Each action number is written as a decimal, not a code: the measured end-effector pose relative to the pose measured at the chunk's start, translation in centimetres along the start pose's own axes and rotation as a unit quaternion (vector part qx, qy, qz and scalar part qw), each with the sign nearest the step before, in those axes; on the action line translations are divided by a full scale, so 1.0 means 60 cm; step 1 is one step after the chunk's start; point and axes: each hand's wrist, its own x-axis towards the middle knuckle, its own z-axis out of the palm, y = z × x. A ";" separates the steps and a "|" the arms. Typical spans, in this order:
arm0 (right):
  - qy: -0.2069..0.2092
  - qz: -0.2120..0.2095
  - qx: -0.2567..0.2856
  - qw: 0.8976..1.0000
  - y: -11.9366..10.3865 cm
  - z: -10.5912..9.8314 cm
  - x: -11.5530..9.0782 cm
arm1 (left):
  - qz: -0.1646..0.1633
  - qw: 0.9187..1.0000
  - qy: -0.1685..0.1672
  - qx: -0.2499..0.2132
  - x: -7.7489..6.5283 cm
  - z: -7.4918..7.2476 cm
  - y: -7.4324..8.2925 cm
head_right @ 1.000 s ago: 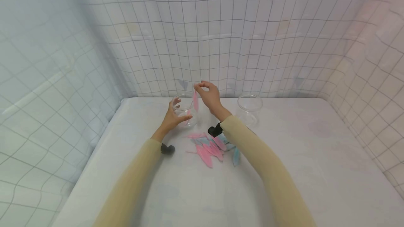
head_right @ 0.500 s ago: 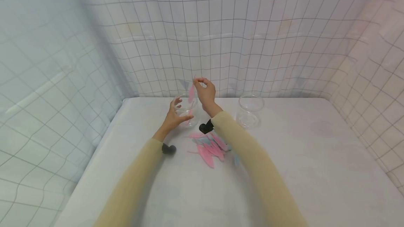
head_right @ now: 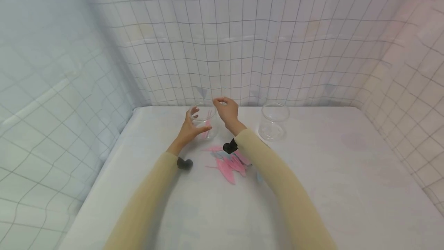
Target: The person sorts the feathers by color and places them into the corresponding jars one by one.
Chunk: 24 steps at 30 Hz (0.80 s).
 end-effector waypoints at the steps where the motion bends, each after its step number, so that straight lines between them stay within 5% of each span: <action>1: -0.003 -0.003 -0.004 1.000 0.003 -0.003 -0.001 | -0.001 1.000 -0.001 0.000 0.000 0.000 0.000; 13: -0.038 -0.097 -0.105 0.989 0.052 -0.047 -0.023 | -0.004 1.000 -0.005 -0.002 -0.004 -0.007 0.010; 18: -0.059 -0.141 -0.208 0.966 0.067 -0.065 -0.032 | -0.008 1.000 -0.005 0.003 0.004 -0.005 0.000; 24: -0.096 -0.145 -0.318 0.932 0.089 -0.084 -0.042 | -0.006 1.000 -0.005 -0.002 0.006 -0.002 -0.005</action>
